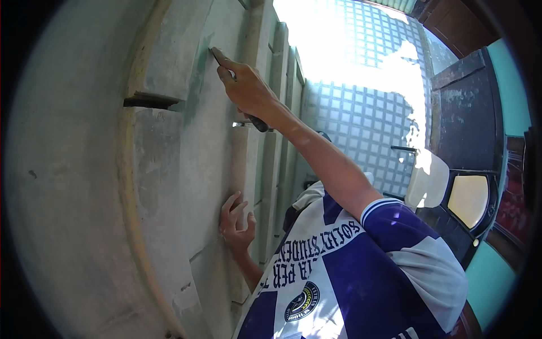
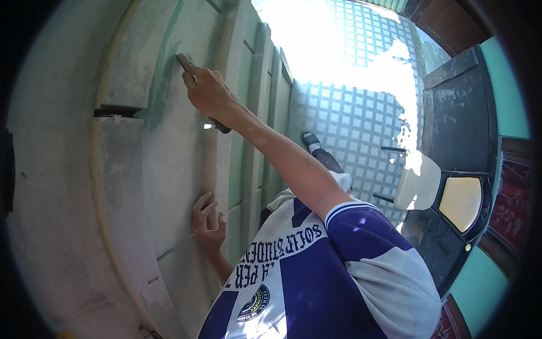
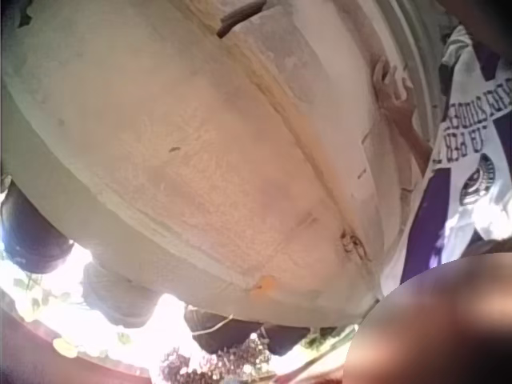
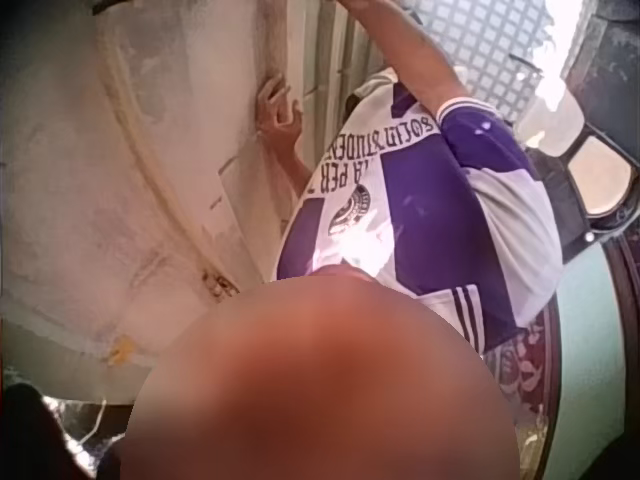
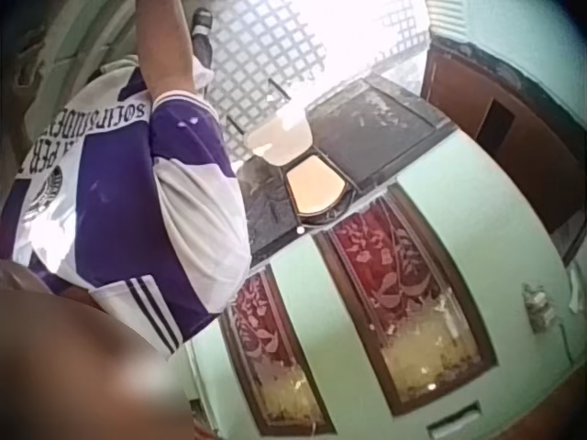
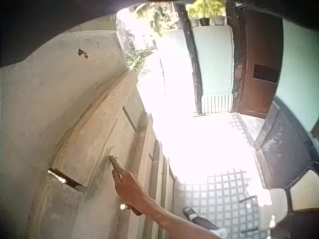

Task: Patching and scraping an overhead concrete beam or ceiling using a putty knife and filler material.

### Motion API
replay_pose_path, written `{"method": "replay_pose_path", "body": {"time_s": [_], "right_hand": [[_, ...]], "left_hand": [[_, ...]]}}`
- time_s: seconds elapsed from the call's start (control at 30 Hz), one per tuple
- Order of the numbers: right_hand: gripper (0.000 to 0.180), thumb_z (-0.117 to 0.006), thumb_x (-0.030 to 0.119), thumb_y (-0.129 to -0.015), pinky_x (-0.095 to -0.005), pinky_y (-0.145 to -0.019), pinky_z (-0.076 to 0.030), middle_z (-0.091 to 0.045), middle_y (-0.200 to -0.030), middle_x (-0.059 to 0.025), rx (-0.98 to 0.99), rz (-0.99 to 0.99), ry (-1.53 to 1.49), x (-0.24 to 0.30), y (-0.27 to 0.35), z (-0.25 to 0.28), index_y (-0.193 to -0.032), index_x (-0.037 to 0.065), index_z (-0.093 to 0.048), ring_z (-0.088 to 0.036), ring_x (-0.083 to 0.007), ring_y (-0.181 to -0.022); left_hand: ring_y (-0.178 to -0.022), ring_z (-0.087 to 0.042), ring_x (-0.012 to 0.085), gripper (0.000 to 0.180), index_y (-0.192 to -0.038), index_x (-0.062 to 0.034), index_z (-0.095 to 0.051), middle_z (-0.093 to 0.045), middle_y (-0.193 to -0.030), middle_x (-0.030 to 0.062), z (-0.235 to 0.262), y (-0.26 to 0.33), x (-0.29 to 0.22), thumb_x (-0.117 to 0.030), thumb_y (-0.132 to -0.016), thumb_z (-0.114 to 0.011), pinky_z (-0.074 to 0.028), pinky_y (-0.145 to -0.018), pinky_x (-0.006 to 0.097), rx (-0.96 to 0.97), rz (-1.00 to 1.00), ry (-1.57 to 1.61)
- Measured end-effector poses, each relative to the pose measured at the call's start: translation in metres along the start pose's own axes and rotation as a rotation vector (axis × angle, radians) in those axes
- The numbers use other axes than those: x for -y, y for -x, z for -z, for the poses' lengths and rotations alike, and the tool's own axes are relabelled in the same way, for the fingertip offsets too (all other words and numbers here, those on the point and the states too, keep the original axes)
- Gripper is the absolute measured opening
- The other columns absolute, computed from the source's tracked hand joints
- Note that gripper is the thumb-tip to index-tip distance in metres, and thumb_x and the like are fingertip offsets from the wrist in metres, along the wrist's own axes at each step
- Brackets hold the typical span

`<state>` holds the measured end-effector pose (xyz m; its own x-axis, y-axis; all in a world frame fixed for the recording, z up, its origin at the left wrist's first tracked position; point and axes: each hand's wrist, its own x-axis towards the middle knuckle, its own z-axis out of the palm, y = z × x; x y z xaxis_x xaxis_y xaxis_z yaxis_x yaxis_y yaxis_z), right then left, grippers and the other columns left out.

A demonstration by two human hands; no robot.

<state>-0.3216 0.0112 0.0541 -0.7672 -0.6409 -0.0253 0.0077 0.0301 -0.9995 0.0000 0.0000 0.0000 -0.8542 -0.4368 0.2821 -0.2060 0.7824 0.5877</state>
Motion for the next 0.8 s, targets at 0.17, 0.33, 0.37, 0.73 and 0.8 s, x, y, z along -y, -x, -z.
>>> {"method": "replay_pose_path", "body": {"time_s": [0.17, 0.33, 0.37, 0.73, 0.8], "right_hand": [[0.047, -0.041, 0.029, -0.106, -0.034, -0.049, -0.052, -0.046, -0.058, -0.0041, 0.03, 0.035, 0.017, 0.001, 0.004, 0.001, -0.152, 0.026, -0.039, -0.05, -0.0134, -0.043], [0.046, -0.041, 0.029, -0.105, -0.0348, -0.049, -0.052, -0.051, -0.059, -0.0059, -0.022, 0.074, 0.025, -0.003, -0.005, 0.001, -0.152, 0.026, -0.039, -0.05, -0.0138, -0.042], [0.046, -0.041, 0.029, -0.105, -0.035, -0.049, -0.052, -0.052, -0.059, -0.0065, -0.066, 0.101, 0.041, -0.004, -0.007, 0.0, -0.152, 0.026, -0.04, -0.05, -0.0139, -0.042], [0.047, -0.041, 0.028, -0.105, -0.0338, -0.045, -0.052, -0.052, -0.059, -0.0069, 0.015, 0.009, -0.001, 0.008, 0.002, 0.002, -0.152, 0.025, -0.039, -0.052, -0.0149, -0.041], [0.047, -0.041, 0.028, -0.105, -0.0334, -0.044, -0.051, -0.052, -0.059, -0.0067, 0.026, -0.017, -0.028, 0.012, 0.004, 0.001, -0.152, 0.024, -0.04, -0.052, -0.015, -0.041]], "left_hand": [[-0.112, -0.063, 0.0321, 0.032, -0.105, -0.0035, -0.068, -0.063, -0.125, 0.014, -0.003, -0.005, 0.001, 0.004, -0.074, -0.064, -0.053, -0.095, 0.04, -0.024, -0.004, 0.013], [-0.111, -0.063, 0.0318, 0.031, -0.104, -0.0035, -0.068, -0.063, -0.125, 0.0139, -0.013, -0.008, -0.001, 0.004, -0.074, -0.065, -0.053, -0.095, 0.04, -0.038, 0.0, 0.009], [-0.111, -0.063, 0.0317, 0.031, -0.104, -0.0037, -0.068, -0.063, -0.125, 0.0137, -0.013, -0.008, -0.002, 0.004, -0.074, -0.065, -0.053, -0.095, 0.04, -0.039, 0.001, 0.017], [-0.112, -0.063, 0.0319, 0.032, -0.105, -0.0045, -0.068, -0.063, -0.126, 0.0139, -0.005, -0.003, -0.003, 0.003, -0.074, -0.065, -0.054, -0.094, 0.04, -0.018, 0.0, -0.016], [-0.112, -0.063, 0.0319, 0.032, -0.105, -0.0046, -0.068, -0.063, -0.126, 0.014, -0.003, -0.002, -0.004, 0.003, -0.074, -0.065, -0.054, -0.094, 0.04, -0.015, -0.01, -0.032]]}}
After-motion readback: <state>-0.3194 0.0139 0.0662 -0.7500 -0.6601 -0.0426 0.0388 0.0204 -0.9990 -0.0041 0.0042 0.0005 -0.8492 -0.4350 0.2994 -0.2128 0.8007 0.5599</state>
